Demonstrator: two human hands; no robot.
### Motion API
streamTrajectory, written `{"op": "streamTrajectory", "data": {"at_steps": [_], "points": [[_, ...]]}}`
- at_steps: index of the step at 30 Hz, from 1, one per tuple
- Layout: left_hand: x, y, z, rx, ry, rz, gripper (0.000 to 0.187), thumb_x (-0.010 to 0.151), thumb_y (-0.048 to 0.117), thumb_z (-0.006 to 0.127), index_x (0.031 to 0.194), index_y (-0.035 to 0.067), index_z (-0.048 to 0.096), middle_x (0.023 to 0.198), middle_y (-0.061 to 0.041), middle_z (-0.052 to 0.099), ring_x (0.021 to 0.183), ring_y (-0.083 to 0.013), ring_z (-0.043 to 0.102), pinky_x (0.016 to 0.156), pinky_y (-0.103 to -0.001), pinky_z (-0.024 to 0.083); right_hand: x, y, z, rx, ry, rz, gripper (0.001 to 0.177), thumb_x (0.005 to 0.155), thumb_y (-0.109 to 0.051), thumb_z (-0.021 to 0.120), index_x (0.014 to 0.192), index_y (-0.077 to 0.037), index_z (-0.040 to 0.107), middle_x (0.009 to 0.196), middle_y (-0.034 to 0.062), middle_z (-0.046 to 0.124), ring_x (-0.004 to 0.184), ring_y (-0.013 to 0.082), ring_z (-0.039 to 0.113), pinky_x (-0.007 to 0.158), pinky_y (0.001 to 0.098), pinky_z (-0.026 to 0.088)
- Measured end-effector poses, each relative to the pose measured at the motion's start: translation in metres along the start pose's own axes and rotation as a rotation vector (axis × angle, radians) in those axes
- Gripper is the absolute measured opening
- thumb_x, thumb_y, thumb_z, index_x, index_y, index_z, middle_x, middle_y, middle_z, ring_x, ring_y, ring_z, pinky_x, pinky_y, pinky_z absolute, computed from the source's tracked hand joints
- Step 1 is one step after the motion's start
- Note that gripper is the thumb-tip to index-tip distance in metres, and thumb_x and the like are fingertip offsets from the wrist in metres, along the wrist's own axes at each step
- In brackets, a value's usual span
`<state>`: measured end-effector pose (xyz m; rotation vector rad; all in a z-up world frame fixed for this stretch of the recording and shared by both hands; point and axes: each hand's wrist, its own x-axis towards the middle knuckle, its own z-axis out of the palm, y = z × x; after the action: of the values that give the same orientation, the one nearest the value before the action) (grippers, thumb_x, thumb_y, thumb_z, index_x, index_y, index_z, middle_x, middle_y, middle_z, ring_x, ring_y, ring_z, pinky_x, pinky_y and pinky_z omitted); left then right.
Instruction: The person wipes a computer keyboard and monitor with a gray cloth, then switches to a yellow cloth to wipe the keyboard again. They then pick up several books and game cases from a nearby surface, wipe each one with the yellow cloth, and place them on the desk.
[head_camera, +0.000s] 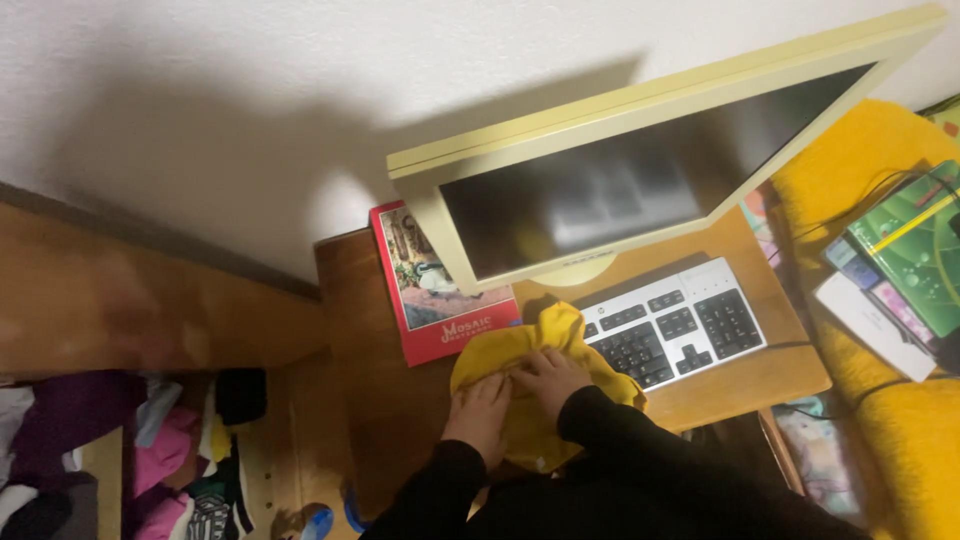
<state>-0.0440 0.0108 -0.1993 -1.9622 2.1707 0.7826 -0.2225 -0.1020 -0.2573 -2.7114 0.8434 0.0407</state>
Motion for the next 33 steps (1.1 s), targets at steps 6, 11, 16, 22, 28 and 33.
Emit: {"op": "streamTrajectory", "data": {"at_steps": [6,11,16,22,28,33], "points": [[-0.018,-0.014,0.020,0.121,0.212,0.038,0.104,0.066,0.030,0.082,0.156,0.006,0.036,0.161,-0.009,0.039,0.148,-0.0244,0.033,0.120,-0.057,0.018,0.015,-0.029,-0.008,0.028,0.029,-0.081,0.048,0.090,-0.026,0.057,0.138,-0.026,0.060,0.134,0.0056,0.054,0.118,0.0363,0.048,0.096,0.0511,0.048],[-0.011,-0.014,0.033,0.199,0.306,0.075,0.097,0.065,0.031,0.075,0.152,0.005,0.042,0.158,-0.011,0.044,0.148,-0.0249,0.036,0.119,-0.050,0.023,0.005,-0.033,-0.039,0.053,-0.067,-0.015,0.048,0.092,-0.027,0.056,0.140,-0.031,0.056,0.137,0.0010,0.051,0.120,0.0338,0.048,0.095,0.0528,0.047],[0.008,0.007,0.017,0.226,0.328,0.143,0.104,0.064,0.034,0.076,0.154,-0.001,0.038,0.153,-0.017,0.049,0.141,-0.0299,0.044,0.116,-0.046,0.030,-0.017,-0.006,-0.043,0.038,-0.070,0.125,0.049,0.092,-0.036,0.056,0.141,-0.038,0.055,0.142,-0.0021,0.049,0.131,0.0289,0.043,0.096,0.0607,0.045],[0.054,0.040,0.022,0.140,0.114,0.162,0.112,0.068,0.039,0.087,0.157,0.000,0.030,0.160,-0.023,0.036,0.146,-0.0378,0.034,0.116,-0.048,0.029,-0.038,0.051,-0.036,-0.034,0.042,0.110,0.048,0.094,-0.038,0.054,0.142,-0.038,0.055,0.148,-0.0013,0.049,0.134,0.0300,0.045,0.107,0.0469,0.040],[0.095,0.086,0.012,0.060,0.163,0.226,0.094,0.069,0.025,0.075,0.151,-0.004,0.039,0.156,-0.026,0.042,0.142,-0.0405,0.040,0.117,-0.046,0.031,-0.064,0.103,-0.074,0.036,-0.035,0.089,0.054,0.091,-0.030,0.057,0.145,-0.030,0.054,0.143,0.0041,0.050,0.131,0.0344,0.044,0.110,0.0528,0.037],[0.131,0.128,0.008,0.061,0.052,0.222,0.106,0.074,0.036,0.078,0.157,-0.004,0.026,0.164,-0.024,0.028,0.150,-0.0389,0.027,0.121,-0.046,0.022,-0.083,0.159,-0.074,0.010,0.034,0.062,0.054,0.089,-0.023,0.058,0.143,-0.028,0.057,0.138,0.0067,0.055,0.126,0.0326,0.049,0.108,0.0475,0.040]]}}
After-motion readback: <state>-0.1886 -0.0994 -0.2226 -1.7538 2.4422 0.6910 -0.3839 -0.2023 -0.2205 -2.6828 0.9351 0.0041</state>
